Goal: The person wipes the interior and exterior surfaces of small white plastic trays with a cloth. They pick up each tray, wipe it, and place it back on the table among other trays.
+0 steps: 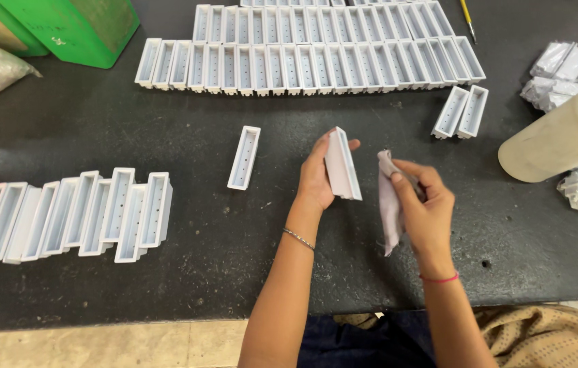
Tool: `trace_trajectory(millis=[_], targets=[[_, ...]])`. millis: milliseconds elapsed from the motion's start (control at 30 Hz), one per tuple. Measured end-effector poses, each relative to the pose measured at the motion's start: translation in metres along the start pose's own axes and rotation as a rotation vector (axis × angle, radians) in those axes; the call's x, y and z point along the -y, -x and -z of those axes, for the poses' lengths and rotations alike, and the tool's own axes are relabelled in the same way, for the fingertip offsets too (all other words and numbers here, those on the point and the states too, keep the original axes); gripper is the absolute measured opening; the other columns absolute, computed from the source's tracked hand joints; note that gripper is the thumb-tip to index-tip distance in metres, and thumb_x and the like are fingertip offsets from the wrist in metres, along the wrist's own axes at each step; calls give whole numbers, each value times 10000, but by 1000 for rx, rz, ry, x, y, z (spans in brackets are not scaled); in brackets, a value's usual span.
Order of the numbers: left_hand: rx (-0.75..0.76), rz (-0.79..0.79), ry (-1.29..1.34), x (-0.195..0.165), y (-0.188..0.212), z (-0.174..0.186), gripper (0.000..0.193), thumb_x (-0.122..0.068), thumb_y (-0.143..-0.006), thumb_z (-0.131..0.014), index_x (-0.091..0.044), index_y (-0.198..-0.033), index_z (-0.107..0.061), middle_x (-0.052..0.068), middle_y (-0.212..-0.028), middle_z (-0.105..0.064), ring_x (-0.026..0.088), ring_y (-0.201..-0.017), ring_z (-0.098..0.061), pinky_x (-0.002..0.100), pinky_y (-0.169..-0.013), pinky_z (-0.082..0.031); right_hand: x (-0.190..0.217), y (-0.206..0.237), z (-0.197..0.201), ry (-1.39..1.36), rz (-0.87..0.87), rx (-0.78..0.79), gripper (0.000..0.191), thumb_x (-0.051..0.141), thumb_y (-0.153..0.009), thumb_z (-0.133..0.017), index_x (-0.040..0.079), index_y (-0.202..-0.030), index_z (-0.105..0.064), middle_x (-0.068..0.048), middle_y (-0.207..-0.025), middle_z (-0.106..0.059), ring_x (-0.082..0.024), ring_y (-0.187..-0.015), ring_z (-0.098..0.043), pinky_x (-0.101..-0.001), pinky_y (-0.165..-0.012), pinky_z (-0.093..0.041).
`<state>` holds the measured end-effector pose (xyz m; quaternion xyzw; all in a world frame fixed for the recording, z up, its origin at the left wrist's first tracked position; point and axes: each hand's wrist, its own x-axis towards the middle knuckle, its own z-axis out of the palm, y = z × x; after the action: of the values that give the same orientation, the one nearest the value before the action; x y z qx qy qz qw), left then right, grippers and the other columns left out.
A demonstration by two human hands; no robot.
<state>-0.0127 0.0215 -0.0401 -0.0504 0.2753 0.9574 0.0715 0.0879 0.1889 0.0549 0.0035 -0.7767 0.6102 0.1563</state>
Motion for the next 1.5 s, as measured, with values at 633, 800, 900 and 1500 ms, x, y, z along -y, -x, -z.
trace_trajectory(millis=[633,800,900,1500], targets=[[171,-79,-281,3,9,-7,696,-617,-1024,-414,-59,-1412,-563,101,-1322,-628,186,-1186,-612,355,-1014,-527,14,-48,-49,392,524,240,221,-32,-945,-637,41,-1132,-729,-123,-1147,-703,-284,-947,-717,-350,-796,-567],[123,-47,-278,2,10,-7,812,-737,-968,-362,-74,-1362,-618,105,-1170,-635,189,-1039,-621,356,-925,-556,5,-24,-41,533,620,261,303,-61,-882,-632,75,-1129,-744,-117,-1172,-693,-322,-1031,-665,-407,-871,-543],[87,-49,-351,2,7,-8,851,-778,-924,-369,-89,-1352,-626,94,-1139,-642,173,-987,-613,333,-868,-556,4,5,-28,563,611,321,274,-26,-874,-650,93,-1105,-736,-101,-1180,-691,-309,-1016,-648,-406,-879,-534],[87,0,-313,-3,18,-19,832,-796,-917,-394,-91,-1259,-673,68,-1009,-657,159,-784,-599,296,-663,-537,15,20,-28,589,643,374,358,-47,-833,-615,72,-1152,-727,-101,-1184,-680,-333,-996,-610,-410,-893,-511]])
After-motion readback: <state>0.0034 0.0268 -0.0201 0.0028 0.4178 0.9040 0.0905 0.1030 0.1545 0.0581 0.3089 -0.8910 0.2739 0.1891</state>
